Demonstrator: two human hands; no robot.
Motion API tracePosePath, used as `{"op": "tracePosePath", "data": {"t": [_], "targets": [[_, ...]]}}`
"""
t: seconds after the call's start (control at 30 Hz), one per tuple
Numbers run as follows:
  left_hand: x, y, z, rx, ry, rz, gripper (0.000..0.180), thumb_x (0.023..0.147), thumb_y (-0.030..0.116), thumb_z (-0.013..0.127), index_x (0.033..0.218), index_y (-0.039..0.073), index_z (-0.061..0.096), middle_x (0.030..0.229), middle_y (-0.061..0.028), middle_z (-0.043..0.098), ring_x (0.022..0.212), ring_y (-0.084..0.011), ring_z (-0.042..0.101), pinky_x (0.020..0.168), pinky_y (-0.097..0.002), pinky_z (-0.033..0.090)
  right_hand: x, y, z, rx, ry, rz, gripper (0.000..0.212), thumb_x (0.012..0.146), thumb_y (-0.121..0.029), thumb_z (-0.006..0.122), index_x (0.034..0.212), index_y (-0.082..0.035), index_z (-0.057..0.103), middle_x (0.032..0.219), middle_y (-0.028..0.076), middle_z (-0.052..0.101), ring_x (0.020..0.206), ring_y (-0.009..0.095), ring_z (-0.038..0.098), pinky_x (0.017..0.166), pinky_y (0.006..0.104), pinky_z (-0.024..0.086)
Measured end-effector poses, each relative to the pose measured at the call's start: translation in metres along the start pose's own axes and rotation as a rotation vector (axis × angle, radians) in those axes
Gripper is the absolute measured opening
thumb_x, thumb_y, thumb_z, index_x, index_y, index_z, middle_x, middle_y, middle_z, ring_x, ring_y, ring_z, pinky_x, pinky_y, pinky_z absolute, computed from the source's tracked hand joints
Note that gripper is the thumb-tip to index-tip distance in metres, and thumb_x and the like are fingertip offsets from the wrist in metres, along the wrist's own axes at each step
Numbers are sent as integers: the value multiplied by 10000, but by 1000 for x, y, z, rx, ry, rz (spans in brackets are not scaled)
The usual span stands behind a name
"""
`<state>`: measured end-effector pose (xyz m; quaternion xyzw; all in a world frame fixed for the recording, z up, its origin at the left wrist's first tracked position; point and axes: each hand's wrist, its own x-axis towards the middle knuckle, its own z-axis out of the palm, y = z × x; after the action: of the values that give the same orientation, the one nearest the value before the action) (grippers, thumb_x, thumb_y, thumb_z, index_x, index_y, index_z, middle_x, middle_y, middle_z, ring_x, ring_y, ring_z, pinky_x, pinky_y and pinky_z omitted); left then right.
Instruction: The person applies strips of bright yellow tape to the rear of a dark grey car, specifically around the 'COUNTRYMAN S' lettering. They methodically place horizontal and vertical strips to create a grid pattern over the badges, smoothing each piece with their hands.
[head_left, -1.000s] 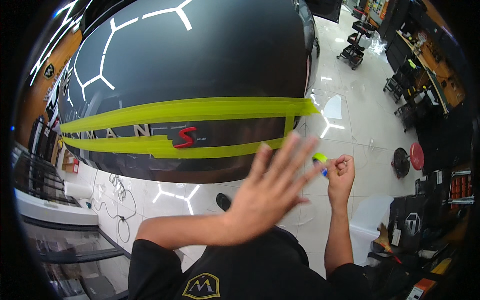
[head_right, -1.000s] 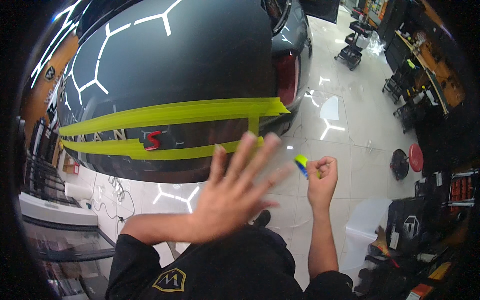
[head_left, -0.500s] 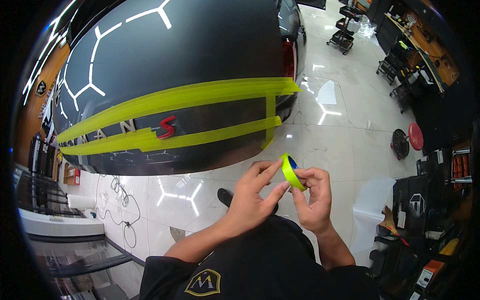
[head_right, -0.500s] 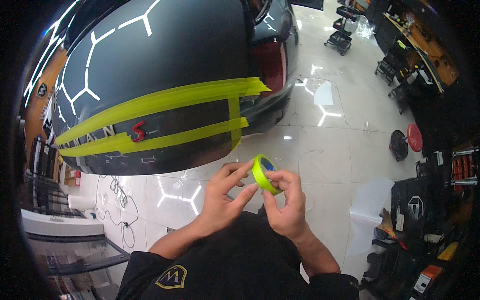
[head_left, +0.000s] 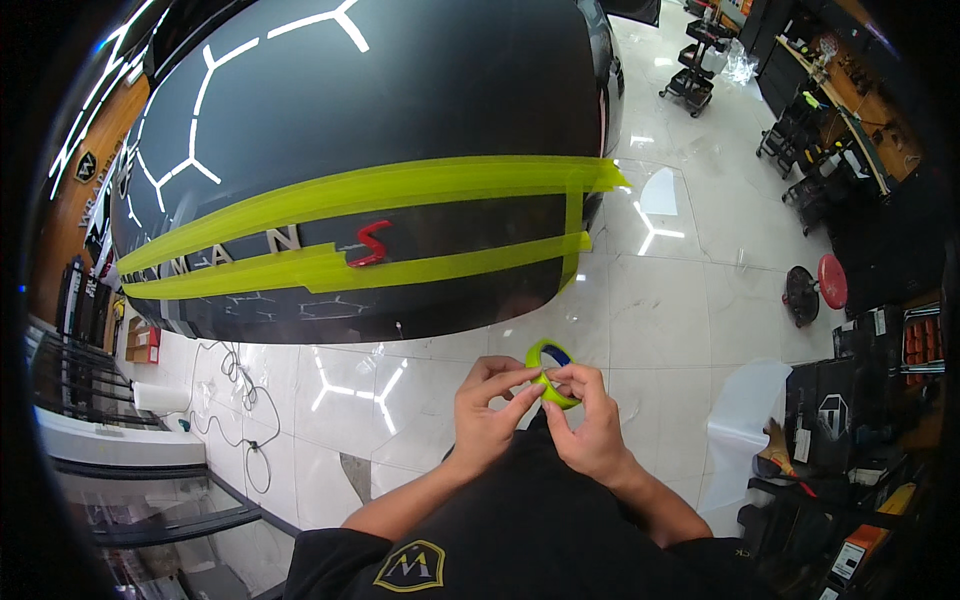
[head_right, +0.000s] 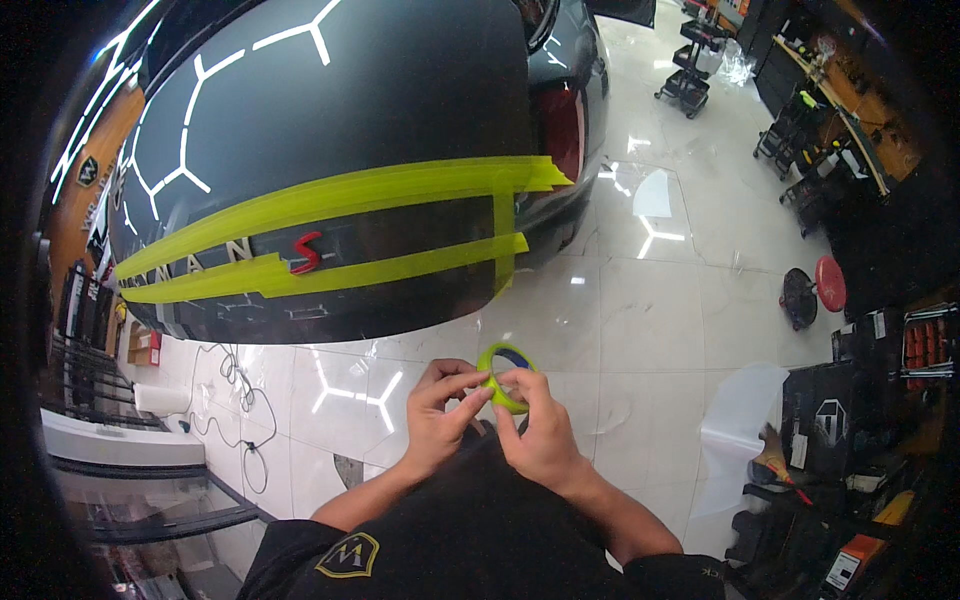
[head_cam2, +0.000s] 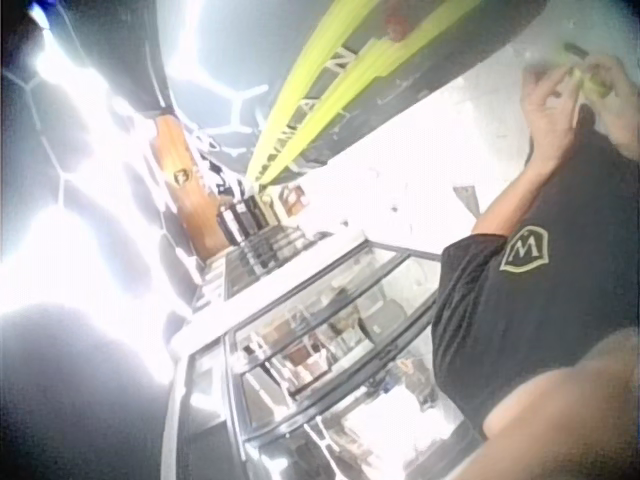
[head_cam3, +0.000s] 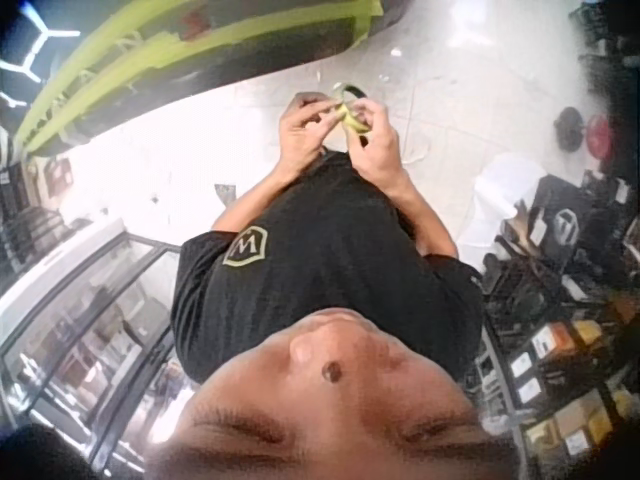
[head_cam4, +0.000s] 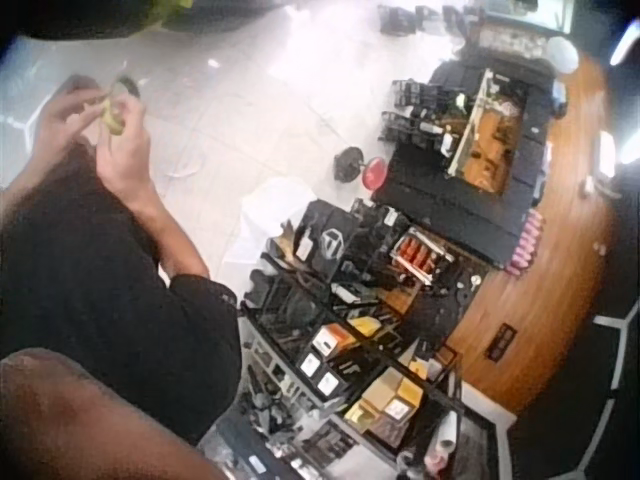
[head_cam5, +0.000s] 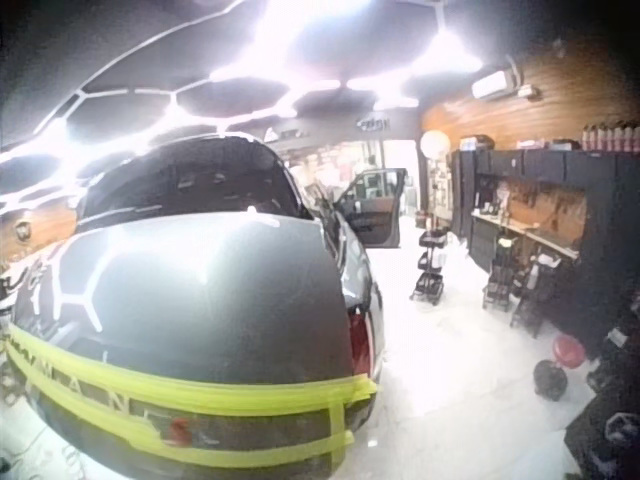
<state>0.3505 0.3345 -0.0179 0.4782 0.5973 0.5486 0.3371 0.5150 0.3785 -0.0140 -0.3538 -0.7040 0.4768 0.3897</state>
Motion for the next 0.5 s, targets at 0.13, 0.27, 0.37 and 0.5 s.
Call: {"op": "tracePosePath", "data": {"t": [0.13, 0.27, 0.37, 0.5], "targets": [[-5, -6, -13, -112, 4, -36, 321, 870, 69, 815, 1189, 80, 782, 1130, -107, 674, 1005, -179, 660, 794, -293, 550, -3, -13, 12, -78, 18, -25, 462, 889, 58, 697, 1292, 19, 475, 1156, 214, 697, 1044, 308, 731, 901, 368, 563], [-7, 3, -37, 46, -61, 8, 338, 866, 69, 816, 1201, 68, 776, 1153, -127, 696, 1028, -203, 676, 818, -303, 555, -7, -18, 26, -131, -10, -15, 488, 883, 15, 702, 1321, -9, 486, 1144, 232, 685, 1013, 385, 725, 870, 421, 577], [-20, -10, -51, 90, 6, 105, 322, 872, 71, 805, 1193, 68, 779, 1112, -141, 729, 1014, -221, 700, 824, -311, 560, -6, -33, 39, -150, -105, 66, 483, 900, -10, 686, 1335, -5, 475, 1190, 254, 678, 1018, 409, 717, 871, 445, 575], [-35, -12, -67, 7, 82, 54, 247, 882, 53, 787, 1129, 48, 788, 1080, -138, 745, 980, -222, 716, 816, -318, 567, -3, -49, 55, -155, -193, 56, 466, 906, -10, 674, 1331, 0, 482, 1207, 267, 668, 1074, 440, 697, 874, 474, 572]]}}
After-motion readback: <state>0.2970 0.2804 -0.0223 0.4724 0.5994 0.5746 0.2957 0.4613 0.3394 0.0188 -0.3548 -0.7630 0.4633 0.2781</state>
